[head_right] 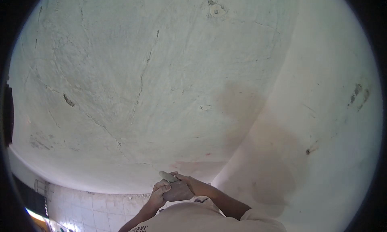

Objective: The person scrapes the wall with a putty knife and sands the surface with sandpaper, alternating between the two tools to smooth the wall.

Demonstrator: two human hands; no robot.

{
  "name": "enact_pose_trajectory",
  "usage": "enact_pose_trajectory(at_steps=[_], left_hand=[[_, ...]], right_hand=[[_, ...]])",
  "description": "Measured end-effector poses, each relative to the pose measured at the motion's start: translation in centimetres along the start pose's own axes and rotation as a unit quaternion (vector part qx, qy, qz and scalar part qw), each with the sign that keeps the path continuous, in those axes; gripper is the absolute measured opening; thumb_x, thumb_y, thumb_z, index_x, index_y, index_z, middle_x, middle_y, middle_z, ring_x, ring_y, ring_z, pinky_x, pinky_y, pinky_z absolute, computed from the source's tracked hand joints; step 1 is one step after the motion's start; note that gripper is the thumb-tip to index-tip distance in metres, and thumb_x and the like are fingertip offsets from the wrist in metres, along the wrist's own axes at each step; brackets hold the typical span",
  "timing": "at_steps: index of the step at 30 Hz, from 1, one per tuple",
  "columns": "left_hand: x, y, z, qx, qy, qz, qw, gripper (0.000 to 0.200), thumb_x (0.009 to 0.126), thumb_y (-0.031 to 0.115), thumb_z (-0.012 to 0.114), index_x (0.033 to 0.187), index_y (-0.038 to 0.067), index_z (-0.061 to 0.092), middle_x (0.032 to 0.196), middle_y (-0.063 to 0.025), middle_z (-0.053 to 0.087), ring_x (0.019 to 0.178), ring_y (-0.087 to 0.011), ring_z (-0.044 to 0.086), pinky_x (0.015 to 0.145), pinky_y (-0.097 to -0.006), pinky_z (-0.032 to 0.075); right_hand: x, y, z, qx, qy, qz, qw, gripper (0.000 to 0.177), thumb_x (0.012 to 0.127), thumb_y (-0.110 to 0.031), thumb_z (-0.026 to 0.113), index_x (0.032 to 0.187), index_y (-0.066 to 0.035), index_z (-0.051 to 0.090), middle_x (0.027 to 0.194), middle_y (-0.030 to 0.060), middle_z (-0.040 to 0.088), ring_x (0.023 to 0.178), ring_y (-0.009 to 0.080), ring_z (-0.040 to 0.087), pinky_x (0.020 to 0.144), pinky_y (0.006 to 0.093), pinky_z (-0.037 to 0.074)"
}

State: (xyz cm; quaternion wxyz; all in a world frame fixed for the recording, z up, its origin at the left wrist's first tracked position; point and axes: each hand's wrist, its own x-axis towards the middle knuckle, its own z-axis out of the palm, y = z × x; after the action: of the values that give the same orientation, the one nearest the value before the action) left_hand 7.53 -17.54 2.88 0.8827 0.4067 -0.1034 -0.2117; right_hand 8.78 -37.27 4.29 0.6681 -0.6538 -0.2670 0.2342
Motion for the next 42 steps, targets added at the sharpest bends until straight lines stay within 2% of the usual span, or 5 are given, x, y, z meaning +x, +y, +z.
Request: enact_pose_trajectory(at_steps=[19, 26, 32, 38, 42], left_hand=[[0.0, 3.9, -4.6, 0.218, -0.091, 0.09, 0.968, 0.009, 0.085, 0.008, 0.068, 0.081, 0.0, 0.066, 0.111, -0.0128, 0.058, 0.108, -0.0257, 0.053, 0.097, -0.0407, 0.039], [-0.9, 8.6, -3.3, 0.349, -0.117, 0.057, 0.928, 0.019, 0.073, -0.001, 0.076, 0.091, 0.002, 0.074, 0.105, -0.0112, 0.059, 0.096, -0.0221, 0.059, 0.077, -0.0327, 0.049], [0.5, 15.0, -3.7, 0.383, -0.079, 0.159, 0.906, 0.021, 0.068, 0.008, 0.081, 0.088, 0.003, 0.075, 0.097, -0.0104, 0.061, 0.091, -0.0205, 0.058, 0.076, -0.03, 0.046], [2.6, 19.4, -2.8, 0.328, -0.08, 0.264, 0.904, 0.038, 0.065, 0.037, 0.085, 0.072, 0.002, 0.073, 0.079, -0.0136, 0.062, 0.078, -0.0206, 0.06, 0.064, -0.032, 0.046], [3.9, 20.1, -2.9, 0.321, -0.078, 0.222, 0.917, 0.048, 0.068, 0.048, 0.082, 0.058, 0.004, 0.067, 0.063, -0.013, 0.06, 0.054, -0.0177, 0.056, 0.044, -0.0272, 0.043]], right_hand=[[-2.1, -2.1, 7.8, -0.17, 0.076, 0.172, 0.967, 0.048, 0.09, -0.028, 0.066, 0.129, -0.003, 0.053, 0.128, 0.015, 0.052, 0.122, 0.0251, 0.047, 0.105, 0.0369, 0.035], [-1.5, -4.6, 8.1, 0.048, 0.245, -0.055, 0.967, 0.027, 0.097, -0.01, 0.048, 0.119, 0.002, 0.059, 0.123, 0.0143, 0.054, 0.12, 0.0245, 0.048, 0.105, 0.035, 0.034], [-3.0, -12.4, 3.7, -0.191, 0.546, -0.25, 0.776, 0.026, 0.093, -0.013, 0.056, 0.113, 0.004, 0.057, 0.107, 0.0103, 0.064, 0.099, 0.0178, 0.059, 0.088, 0.031, 0.045], [-3.6, -15.0, -2.0, -0.481, 0.619, -0.304, 0.542, 0.032, 0.098, -0.025, 0.052, 0.104, 0.006, 0.061, 0.106, 0.0129, 0.063, 0.099, 0.0226, 0.058, 0.089, 0.0327, 0.043], [-2.7, -18.7, -6.2, -0.568, 0.602, -0.321, 0.46, 0.028, 0.093, -0.006, 0.047, 0.114, 0.006, 0.061, 0.114, 0.021, 0.065, 0.113, 0.0354, 0.056, 0.1, 0.0459, 0.041]])
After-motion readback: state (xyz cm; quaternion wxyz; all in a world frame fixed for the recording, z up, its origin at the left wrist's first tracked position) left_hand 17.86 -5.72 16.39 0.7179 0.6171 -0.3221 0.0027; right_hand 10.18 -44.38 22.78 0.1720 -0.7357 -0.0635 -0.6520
